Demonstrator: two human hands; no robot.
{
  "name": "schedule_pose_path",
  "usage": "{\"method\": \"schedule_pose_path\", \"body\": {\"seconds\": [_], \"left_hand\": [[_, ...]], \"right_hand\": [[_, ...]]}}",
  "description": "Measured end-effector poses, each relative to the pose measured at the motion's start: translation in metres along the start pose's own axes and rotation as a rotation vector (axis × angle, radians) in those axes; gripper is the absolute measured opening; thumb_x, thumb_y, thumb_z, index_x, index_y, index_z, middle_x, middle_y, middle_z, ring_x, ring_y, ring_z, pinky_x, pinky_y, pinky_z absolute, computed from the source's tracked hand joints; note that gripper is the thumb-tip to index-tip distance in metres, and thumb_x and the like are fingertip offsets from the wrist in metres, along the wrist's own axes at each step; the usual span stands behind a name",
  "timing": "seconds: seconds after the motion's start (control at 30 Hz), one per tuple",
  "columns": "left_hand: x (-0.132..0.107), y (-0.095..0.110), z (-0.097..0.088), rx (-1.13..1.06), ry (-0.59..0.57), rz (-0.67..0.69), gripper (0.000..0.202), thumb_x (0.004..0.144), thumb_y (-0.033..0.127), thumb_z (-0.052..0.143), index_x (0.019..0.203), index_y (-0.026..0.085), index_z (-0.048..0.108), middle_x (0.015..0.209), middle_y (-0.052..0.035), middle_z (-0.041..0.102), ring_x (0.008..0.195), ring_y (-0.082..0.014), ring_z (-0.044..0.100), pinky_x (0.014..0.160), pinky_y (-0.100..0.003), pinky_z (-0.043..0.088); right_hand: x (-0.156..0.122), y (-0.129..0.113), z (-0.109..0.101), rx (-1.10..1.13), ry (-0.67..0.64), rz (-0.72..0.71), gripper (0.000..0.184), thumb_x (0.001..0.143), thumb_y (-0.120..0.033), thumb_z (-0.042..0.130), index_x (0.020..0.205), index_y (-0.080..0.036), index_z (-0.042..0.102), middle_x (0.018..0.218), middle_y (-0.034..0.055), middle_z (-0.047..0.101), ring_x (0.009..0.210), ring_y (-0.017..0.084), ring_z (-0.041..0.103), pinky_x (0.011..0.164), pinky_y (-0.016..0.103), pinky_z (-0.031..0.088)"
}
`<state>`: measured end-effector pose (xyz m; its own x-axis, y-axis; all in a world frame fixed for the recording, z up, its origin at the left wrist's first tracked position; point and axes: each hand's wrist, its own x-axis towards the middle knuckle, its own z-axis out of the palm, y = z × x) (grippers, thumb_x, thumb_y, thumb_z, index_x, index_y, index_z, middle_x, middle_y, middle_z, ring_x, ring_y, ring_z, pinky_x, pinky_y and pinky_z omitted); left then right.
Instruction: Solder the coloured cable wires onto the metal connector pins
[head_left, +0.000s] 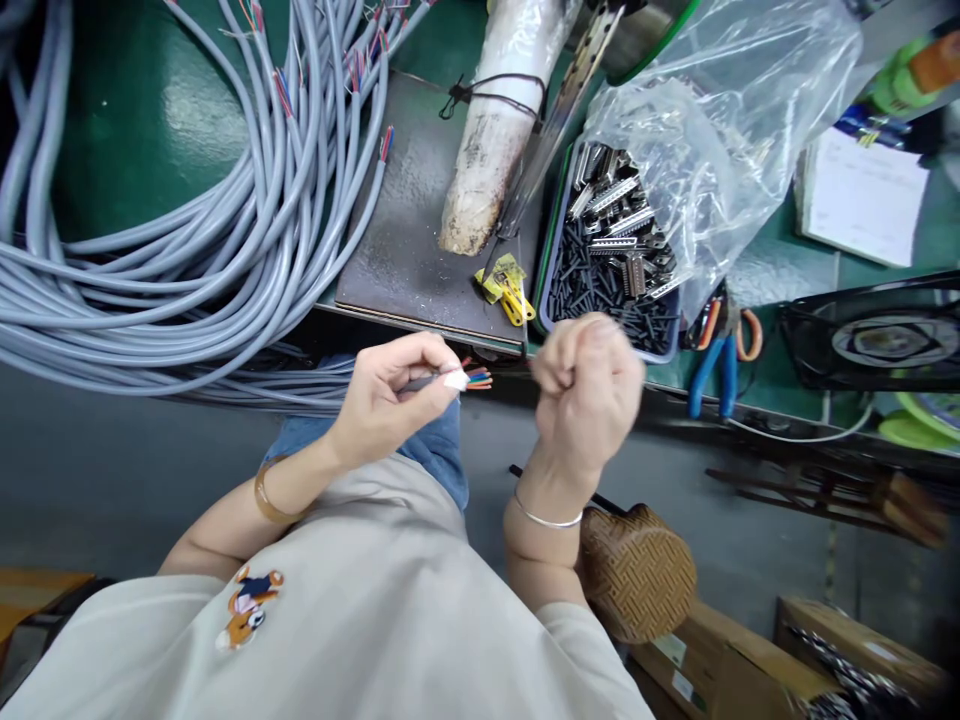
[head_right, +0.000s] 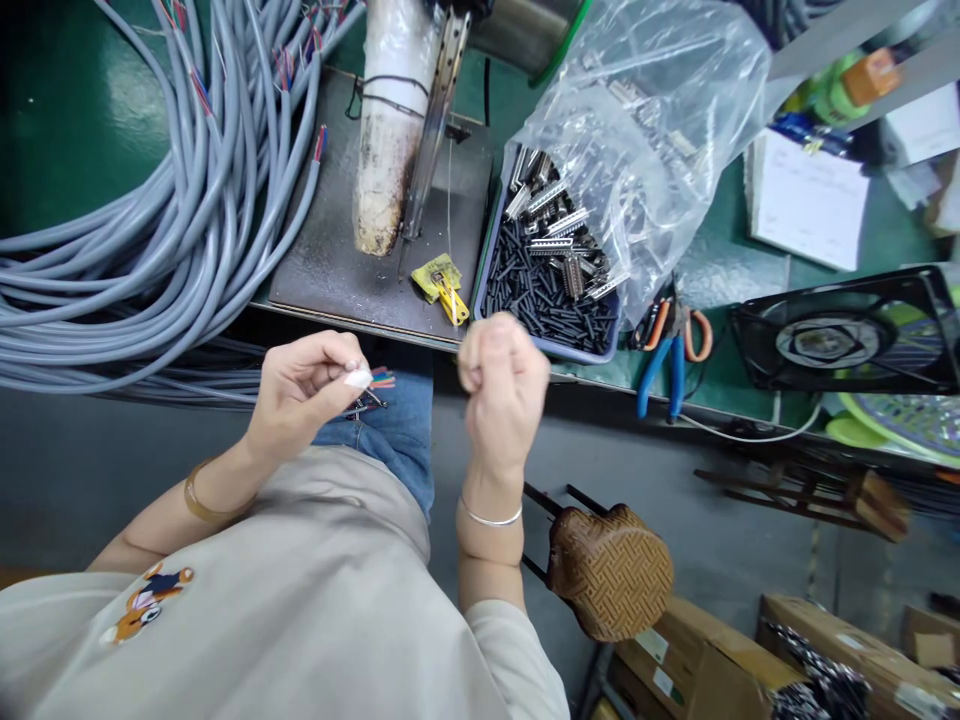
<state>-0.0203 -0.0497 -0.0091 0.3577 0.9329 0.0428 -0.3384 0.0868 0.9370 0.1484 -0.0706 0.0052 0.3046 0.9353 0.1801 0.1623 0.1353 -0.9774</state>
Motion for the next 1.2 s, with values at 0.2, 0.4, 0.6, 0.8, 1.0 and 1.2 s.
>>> {"method": "schedule_pose_path", "body": {"seconds": [0.2,0.4,0.6,0.8,1.0,1.2], "left_hand": [[0.007,-0.01,-0.005,-0.134,0.018,0.011,0.019,0.081,0.029,0.081,0.079,0.016,0.068,0.073,0.0013,0.059,0.056,-0.0048,0.048,0.053,-0.017,0.044],[0.013,-0.015,-0.023,-0.279,-0.106,-0.068,0.019,0.082,0.032,0.081,0.077,0.018,0.07,0.09,-0.0059,0.069,0.088,-0.0159,0.069,0.078,-0.028,0.061],[0.015,-0.001,-0.033,-0.57,-0.226,-0.27,0.032,0.075,0.032,0.084,0.067,0.018,0.056,0.051,0.0055,0.048,0.035,-0.0033,0.033,0.034,-0.015,0.027],[0.026,0.015,-0.035,-0.489,-0.139,-0.293,0.04,0.063,0.031,0.087,0.059,0.017,0.05,0.052,0.0055,0.048,0.034,-0.001,0.029,0.034,-0.016,0.022],[0.024,-0.002,-0.047,-0.5,-0.17,-0.217,0.052,0.06,0.044,0.087,0.053,0.02,0.042,0.042,0.0069,0.038,0.028,-0.0035,0.026,0.031,-0.019,0.024],[0.017,-0.038,-0.068,-0.415,-0.324,-0.317,0.072,0.043,0.07,0.087,0.039,0.02,0.034,0.037,-0.0001,0.042,0.029,-0.0085,0.036,0.031,-0.025,0.028]], "right_hand": [[-0.003,-0.011,0.004,-0.029,0.218,-0.224,0.045,0.094,-0.061,0.059,0.068,-0.025,0.06,0.054,-0.0053,0.037,0.046,0.01,0.032,0.047,0.03,0.022],[-0.013,-0.014,-0.008,-0.376,0.122,-0.418,0.022,0.099,-0.04,0.058,0.098,-0.031,0.078,0.059,-0.0027,0.063,0.042,0.013,0.049,0.042,0.031,0.032],[-0.016,-0.032,-0.033,-0.598,0.093,-0.445,0.035,0.095,-0.023,0.063,0.128,-0.036,0.064,0.063,-0.0078,0.064,0.047,0.012,0.055,0.045,0.028,0.034],[0.029,-0.032,-0.082,-1.281,-0.057,-0.182,0.012,0.091,-0.033,0.069,0.088,-0.022,0.065,0.073,0.0024,0.075,0.06,0.015,0.066,0.06,0.03,0.038],[0.087,0.015,-0.102,-1.472,0.231,-0.022,0.014,0.083,-0.027,0.074,0.088,-0.02,0.062,0.078,0.0091,0.072,0.071,0.019,0.066,0.065,0.036,0.032],[0.122,0.054,-0.097,-1.51,0.265,0.052,0.049,0.081,-0.043,0.078,0.054,-0.025,0.042,0.075,0.012,0.068,0.075,0.021,0.062,0.063,0.04,0.026]]}}
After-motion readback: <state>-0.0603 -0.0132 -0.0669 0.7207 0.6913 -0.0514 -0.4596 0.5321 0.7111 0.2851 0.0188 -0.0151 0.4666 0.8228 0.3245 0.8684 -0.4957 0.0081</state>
